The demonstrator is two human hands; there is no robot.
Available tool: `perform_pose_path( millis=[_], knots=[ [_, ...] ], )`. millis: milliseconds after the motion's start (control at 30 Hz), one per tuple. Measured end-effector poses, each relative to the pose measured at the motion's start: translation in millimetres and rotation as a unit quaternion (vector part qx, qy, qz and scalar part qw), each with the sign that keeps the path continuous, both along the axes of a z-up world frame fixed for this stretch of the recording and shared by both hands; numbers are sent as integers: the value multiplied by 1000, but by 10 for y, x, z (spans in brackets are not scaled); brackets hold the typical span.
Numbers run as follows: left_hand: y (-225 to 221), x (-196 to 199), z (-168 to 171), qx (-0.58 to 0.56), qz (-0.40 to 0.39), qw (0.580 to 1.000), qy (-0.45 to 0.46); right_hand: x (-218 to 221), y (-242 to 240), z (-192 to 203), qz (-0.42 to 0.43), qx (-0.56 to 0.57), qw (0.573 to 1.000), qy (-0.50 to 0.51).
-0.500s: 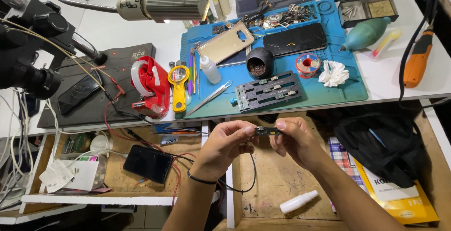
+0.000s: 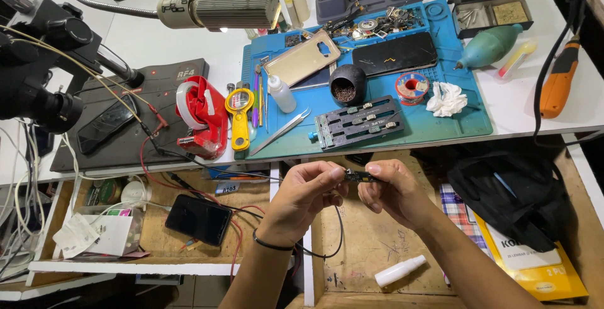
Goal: Inspecting and repairing a mobile phone circuit board using a magnifying glass and soldering iron at a repair station.
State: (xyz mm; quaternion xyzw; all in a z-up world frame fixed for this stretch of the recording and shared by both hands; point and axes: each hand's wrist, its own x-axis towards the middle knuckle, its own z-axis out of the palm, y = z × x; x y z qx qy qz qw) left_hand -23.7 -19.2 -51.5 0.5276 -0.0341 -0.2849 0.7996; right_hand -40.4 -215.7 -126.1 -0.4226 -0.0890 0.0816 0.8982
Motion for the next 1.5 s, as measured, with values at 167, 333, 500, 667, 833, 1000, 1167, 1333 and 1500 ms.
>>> perform_pose_path(
  millis=[167, 333, 500, 667, 833, 1000, 1167, 1333, 1500],
  knots=[
    [-10, -22, 19, 2, 3, 1000, -5, -10, 6, 48, 7, 6, 1000, -5],
    [-41, -56, 2, -6, 7, 1000, 5, -20, 7, 102, 7, 16, 1000, -11],
    [-98, -107, 205, -54, 10, 998, 34, -69, -38, 365, 44, -4, 999, 13],
    [-139, -101, 114, -78, 35, 995, 44, -58, -6, 320, 45, 20, 999, 15],
    [-154, -81, 64, -87, 43, 994, 50, -42, 7, 236, 50, 42, 997, 29],
    [-179, -35, 34, -47, 69, 995, 61, -31, 43, 137, 55, 72, 994, 67],
    [-161, 34, -39, -47, 76, 992, 87, -14, 23, -5, 52, 64, 988, 132],
    [-156, 110, -105, -45, 78, 990, 111, -11, 18, -102, 44, 55, 981, 181],
    [-152, 176, -147, -33, 70, 988, 132, 6, -4, -172, 52, 61, 971, 225]
  ],
)
